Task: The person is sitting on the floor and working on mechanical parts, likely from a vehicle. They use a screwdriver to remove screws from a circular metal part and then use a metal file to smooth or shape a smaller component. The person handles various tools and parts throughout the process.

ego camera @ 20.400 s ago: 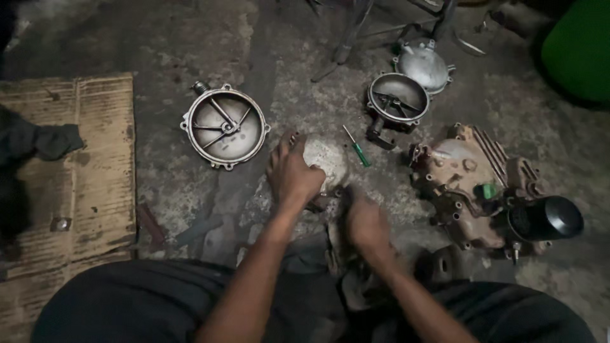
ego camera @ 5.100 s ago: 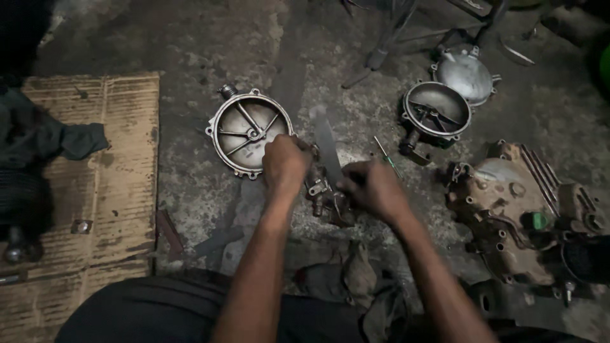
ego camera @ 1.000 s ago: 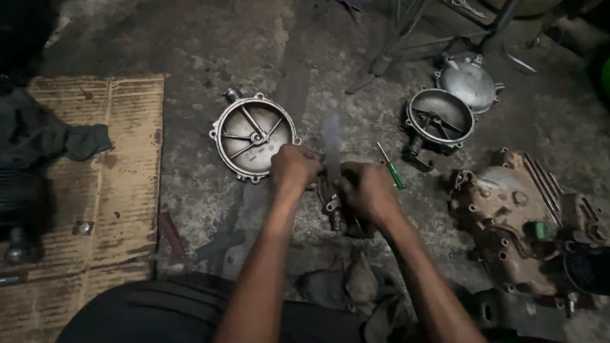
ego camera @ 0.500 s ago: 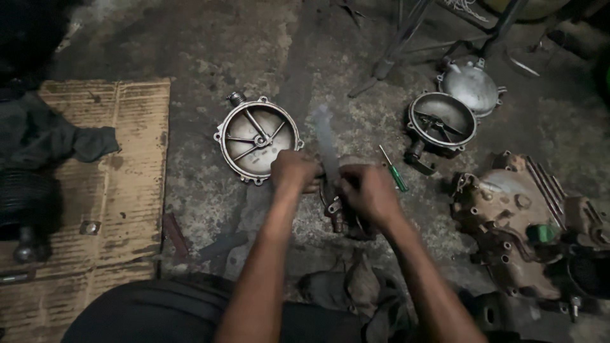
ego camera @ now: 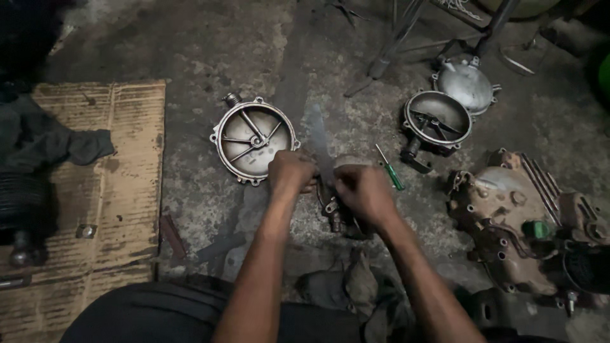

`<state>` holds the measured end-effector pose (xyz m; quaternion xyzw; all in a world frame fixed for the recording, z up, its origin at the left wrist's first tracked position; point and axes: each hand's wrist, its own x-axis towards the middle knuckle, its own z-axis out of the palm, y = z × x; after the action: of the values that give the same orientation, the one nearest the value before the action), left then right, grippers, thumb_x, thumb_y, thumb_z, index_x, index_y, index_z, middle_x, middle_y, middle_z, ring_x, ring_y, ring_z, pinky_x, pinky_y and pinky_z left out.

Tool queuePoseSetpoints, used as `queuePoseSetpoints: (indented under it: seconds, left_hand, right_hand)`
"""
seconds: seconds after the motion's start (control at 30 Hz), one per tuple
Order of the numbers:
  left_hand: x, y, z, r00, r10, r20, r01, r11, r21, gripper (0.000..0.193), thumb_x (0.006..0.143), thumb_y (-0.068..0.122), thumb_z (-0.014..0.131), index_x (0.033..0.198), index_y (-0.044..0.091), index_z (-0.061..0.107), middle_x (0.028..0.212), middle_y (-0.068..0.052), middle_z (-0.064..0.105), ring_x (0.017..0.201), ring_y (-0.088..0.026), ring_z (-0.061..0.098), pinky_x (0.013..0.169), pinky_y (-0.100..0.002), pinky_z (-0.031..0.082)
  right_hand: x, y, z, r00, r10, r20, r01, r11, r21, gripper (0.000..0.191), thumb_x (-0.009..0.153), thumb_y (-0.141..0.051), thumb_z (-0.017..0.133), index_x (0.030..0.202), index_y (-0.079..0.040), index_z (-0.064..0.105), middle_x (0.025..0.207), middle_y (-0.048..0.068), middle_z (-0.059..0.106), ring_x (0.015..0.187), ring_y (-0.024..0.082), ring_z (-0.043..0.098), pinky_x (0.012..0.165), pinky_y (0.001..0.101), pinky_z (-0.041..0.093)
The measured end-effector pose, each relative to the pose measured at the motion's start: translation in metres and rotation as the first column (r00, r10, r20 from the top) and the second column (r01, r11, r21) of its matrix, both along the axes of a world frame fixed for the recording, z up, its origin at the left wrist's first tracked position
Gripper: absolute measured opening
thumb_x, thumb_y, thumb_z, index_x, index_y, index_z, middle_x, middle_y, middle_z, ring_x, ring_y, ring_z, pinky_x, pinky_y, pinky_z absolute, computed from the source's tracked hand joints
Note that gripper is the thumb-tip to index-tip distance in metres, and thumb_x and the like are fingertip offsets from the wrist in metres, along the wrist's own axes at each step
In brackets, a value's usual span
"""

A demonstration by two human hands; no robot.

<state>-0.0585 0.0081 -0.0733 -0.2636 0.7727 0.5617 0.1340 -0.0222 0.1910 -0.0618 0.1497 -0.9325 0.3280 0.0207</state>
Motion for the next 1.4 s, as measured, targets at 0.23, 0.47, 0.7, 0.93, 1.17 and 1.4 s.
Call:
queuePoseSetpoints:
  seconds: [0.23,0.47,0.7,0.93,1.17,1.4]
  left_hand:
    - [0.0,0.003,-0.006,1.0,0.028,-0.007,-0.028,0.996,0.082,0.016,0.073,0.013,0.088,0.086,0.005,0.08,0.075,-0.008,0.078,0.058,-0.015,0.073,0.05,-0.031,0.062]
    - [0.001,0.002,0.008,0.999,0.013,0.04,-0.015,0.998,0.059,0.02,0.073,0.017,0.09,0.086,0.006,0.08,0.075,-0.008,0.078,0.057,-0.015,0.071,0.052,-0.03,0.061]
    - [0.002,0.002,0.004,1.0,-0.004,-0.006,0.004,0.998,0.065,0.022,0.072,0.017,0.091,0.085,0.004,0.08,0.076,-0.008,0.078,0.057,-0.013,0.072,0.051,-0.03,0.061]
    - [0.0,0.003,0.002,1.0,0.006,0.023,-0.008,0.998,0.067,0.021,0.073,0.015,0.091,0.084,0.003,0.077,0.073,-0.009,0.076,0.056,-0.016,0.069,0.049,-0.031,0.058]
    - [0.007,0.002,0.014,1.0,-0.002,0.0,0.002,0.999,0.033,0.022,0.073,0.018,0.09,0.084,0.003,0.078,0.072,-0.008,0.077,0.057,-0.014,0.072,0.051,-0.03,0.06]
    - [0.007,0.002,0.017,1.0,0.006,0.005,-0.006,1.0,0.023,0.02,0.072,0.017,0.089,0.088,0.007,0.079,0.073,-0.008,0.077,0.058,-0.014,0.073,0.052,-0.03,0.061]
  right_hand:
    - [-0.003,0.003,0.001,0.988,-0.118,0.104,0.125,0.99,-0.068,0.022,0.083,-0.02,0.075,0.1,-0.007,0.077,0.083,0.017,0.076,0.073,0.029,0.076,0.07,0.04,0.058]
    - [-0.007,0.019,0.006,0.99,-0.099,0.099,0.1,0.995,-0.005,0.031,0.08,-0.022,0.082,0.103,-0.004,0.071,0.091,0.017,0.074,0.082,0.03,0.072,0.075,0.0424,0.055]
    - [-0.006,0.014,0.007,0.972,-0.11,0.208,0.1,0.993,0.06,0.018,0.087,-0.014,0.07,0.099,-0.001,0.071,0.087,0.018,0.075,0.078,0.025,0.074,0.074,0.0407,0.057]
    - [-0.005,0.02,0.013,0.964,-0.091,0.251,0.08,0.995,0.052,0.022,0.083,-0.019,0.075,0.094,0.0,0.072,0.078,0.018,0.074,0.07,0.023,0.069,0.066,0.042,0.054]
    - [-0.012,0.024,0.003,0.965,-0.168,0.203,0.134,0.977,0.167,0.026,0.086,-0.026,0.077,0.091,-0.001,0.071,0.077,0.019,0.07,0.066,0.029,0.065,0.066,0.0434,0.052]
    - [-0.007,0.024,0.005,0.975,-0.215,0.061,0.208,0.972,0.107,0.028,0.089,-0.029,0.074,0.093,-0.002,0.073,0.084,0.023,0.071,0.074,0.036,0.069,0.069,0.0468,0.053]
